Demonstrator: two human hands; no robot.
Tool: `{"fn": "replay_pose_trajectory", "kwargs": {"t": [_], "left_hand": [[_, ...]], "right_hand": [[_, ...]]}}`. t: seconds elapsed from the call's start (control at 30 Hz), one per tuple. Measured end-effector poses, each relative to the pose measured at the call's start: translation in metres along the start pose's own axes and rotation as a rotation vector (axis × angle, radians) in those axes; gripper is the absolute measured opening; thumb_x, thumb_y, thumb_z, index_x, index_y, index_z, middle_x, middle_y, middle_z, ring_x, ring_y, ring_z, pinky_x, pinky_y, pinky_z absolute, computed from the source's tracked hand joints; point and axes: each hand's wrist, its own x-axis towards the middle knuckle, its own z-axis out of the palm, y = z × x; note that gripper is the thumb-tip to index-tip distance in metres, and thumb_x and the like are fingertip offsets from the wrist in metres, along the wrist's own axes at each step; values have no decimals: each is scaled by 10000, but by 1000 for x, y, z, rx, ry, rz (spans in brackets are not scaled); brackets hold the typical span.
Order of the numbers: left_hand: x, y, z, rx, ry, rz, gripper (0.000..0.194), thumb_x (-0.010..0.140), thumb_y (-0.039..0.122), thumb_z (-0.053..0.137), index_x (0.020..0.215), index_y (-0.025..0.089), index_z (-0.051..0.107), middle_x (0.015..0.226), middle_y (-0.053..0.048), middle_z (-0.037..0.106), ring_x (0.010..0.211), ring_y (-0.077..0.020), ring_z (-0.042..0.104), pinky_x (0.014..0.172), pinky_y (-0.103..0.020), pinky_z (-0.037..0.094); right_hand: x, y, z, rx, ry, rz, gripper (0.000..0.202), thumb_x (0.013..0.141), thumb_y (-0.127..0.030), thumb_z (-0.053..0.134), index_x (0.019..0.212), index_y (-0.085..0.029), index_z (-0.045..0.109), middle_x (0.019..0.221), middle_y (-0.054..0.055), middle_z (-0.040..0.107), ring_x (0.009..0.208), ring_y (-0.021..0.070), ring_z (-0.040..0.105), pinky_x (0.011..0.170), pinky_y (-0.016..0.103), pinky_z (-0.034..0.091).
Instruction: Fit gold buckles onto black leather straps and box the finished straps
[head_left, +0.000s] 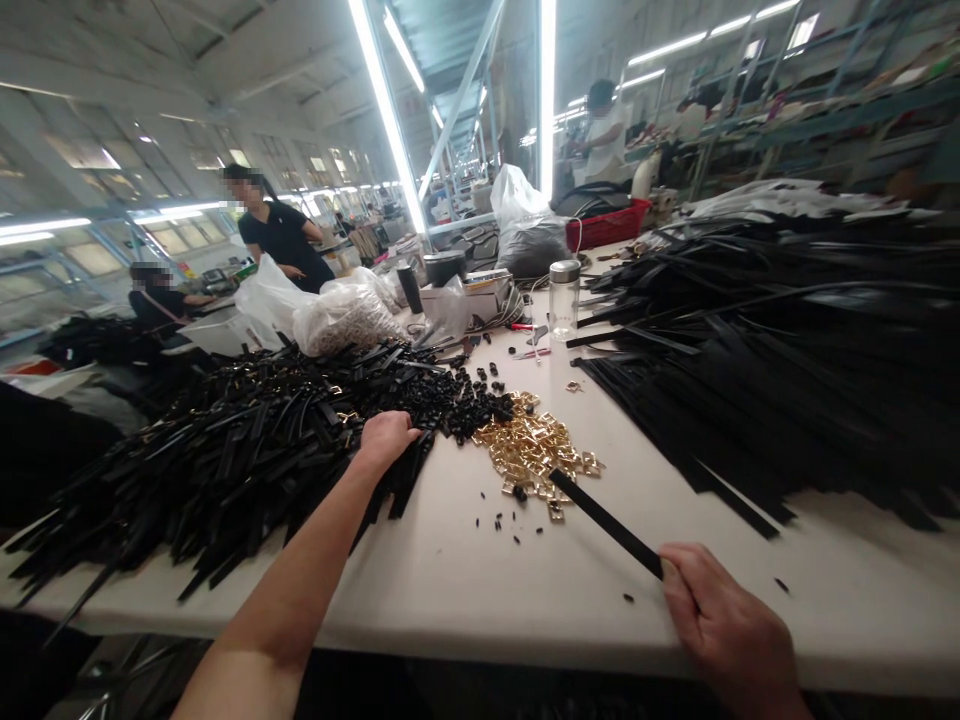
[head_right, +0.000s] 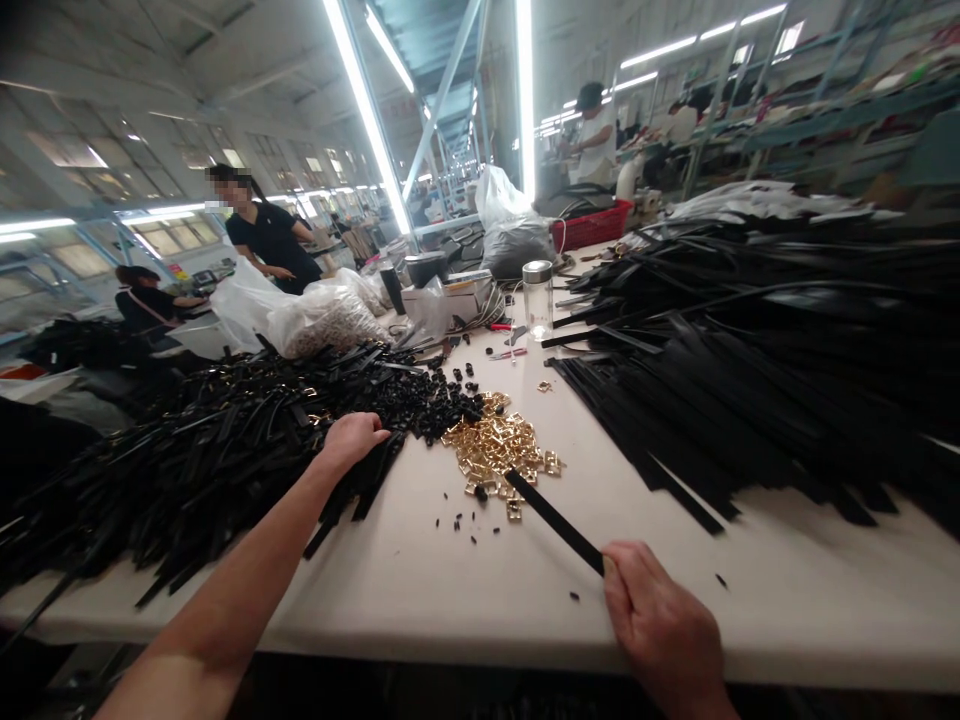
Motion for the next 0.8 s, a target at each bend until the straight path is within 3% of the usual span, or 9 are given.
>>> {"fn": "replay_pose_trajectory", "kwargs": {"t": [0.13, 0.33, 0.57, 0.63, 0.73, 0.8], "left_hand": [[1, -17, -2, -199, 26, -92, 87, 686, 251, 690, 615, 209, 661, 699, -50, 696, 835, -252, 661, 808, -337, 474], [-13, -52, -15, -714, 126, -271, 161, 691, 336, 653, 702, 189, 587, 590, 6, 609, 589, -181, 635, 639, -322, 541], [-20, -68, -35, -1188, 383, -308, 279, 649, 352, 683, 745, 204, 466, 700, 26, 625, 625, -137, 667, 685, -313, 578], [-20, -68, -32, -1227, 542, -275, 270, 681, 361, 670, 760, 207, 463, 709, 38, 611, 649, -131, 664, 724, -318, 576], [-26, -70, -18, -1107, 803, -182, 249, 700, 371, 679, 791, 203, 520, 753, 27, 614, 697, -147, 653, 782, -355, 567], [-35, -74, -7, -906, 847, -89, 215, 705, 353, 690, 805, 197, 582, 820, -8, 642, 792, -182, 656, 849, -384, 546]], "right_hand": [[1, -2, -2, 10, 22, -3, 233, 1011, -266, 384, 948, -182, 592, 867, 34, 714, 674, 147, 693, 586, 251, 467], [-1, 1, -1, 29, 18, 12, 227, 1015, -276, 387, 980, -177, 589, 902, 49, 715, 712, 150, 701, 608, 242, 475], [-3, 5, 1, 22, 2, 51, 223, 1014, -297, 396, 1007, -180, 586, 909, 58, 720, 714, 168, 708, 618, 250, 493], [-2, 5, 1, 23, 12, 55, 238, 1016, -308, 388, 1000, -181, 589, 898, 57, 719, 704, 169, 707, 608, 253, 493], [-1, 5, 2, 35, 21, 62, 253, 1015, -317, 384, 992, -182, 597, 889, 58, 721, 701, 174, 707, 606, 259, 493], [0, 5, 2, 73, 13, 93, 257, 1006, -326, 395, 978, -184, 608, 886, 63, 723, 714, 185, 705, 617, 269, 493]]}}
